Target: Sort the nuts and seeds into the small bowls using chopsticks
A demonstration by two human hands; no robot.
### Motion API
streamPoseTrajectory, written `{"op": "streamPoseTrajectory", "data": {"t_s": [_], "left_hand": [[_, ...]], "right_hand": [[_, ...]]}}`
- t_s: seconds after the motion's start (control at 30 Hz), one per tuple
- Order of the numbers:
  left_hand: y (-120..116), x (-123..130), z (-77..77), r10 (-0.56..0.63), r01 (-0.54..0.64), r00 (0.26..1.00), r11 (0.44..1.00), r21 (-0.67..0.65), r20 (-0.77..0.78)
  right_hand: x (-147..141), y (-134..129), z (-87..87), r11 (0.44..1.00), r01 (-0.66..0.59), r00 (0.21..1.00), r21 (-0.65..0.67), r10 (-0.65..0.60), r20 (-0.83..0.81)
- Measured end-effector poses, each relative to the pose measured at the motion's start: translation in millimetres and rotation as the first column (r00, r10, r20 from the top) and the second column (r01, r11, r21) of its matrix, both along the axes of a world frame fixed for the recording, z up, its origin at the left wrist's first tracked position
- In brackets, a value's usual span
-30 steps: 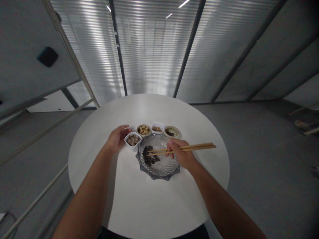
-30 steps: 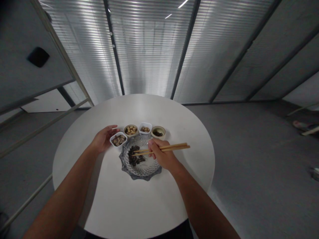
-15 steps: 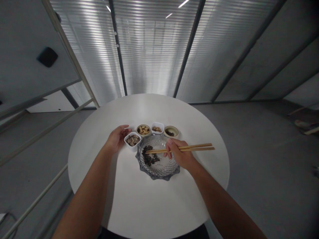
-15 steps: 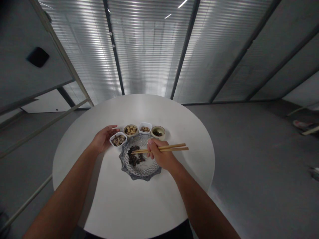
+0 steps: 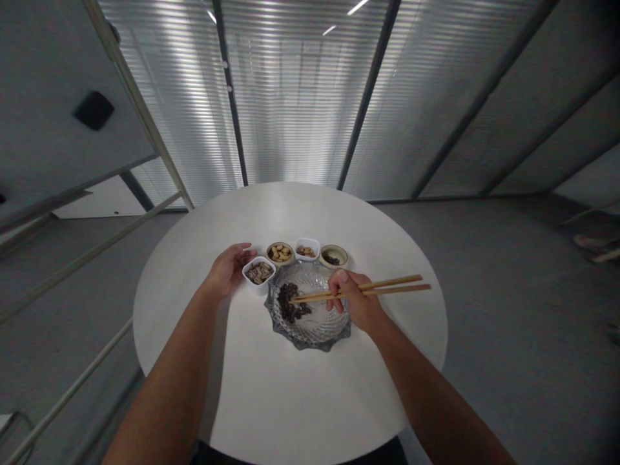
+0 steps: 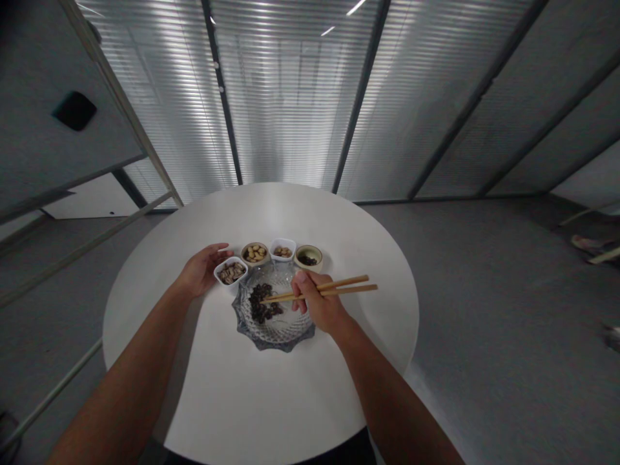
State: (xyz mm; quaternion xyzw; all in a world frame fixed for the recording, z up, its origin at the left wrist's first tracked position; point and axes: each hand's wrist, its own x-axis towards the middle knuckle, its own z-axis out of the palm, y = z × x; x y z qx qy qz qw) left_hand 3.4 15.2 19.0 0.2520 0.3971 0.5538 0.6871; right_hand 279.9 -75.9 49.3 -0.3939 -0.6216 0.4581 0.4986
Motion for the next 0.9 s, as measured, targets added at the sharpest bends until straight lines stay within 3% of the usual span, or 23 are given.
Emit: {"op": "streamPoseTrajectory", "data": {"t_s": [0.5, 0.9], "left_hand": [[2.3, -0.3, -2.6, 0.004, -0.004, 1.0, 1.0, -0.01, 0.021], [1.8, 0.3, -3.8, -0.006, 0.006, 1.0, 1.0, 0.01, -0.004]], "right_hand": [[-3.4, -0.7, -1.0, 0.999, -0.051, 0.989, 0.017, 0.048, 0.141], [-3.7, -0.3, -3.7, 0.999, 0.026, 0.988, 0.022, -0.029, 0.151]]}}
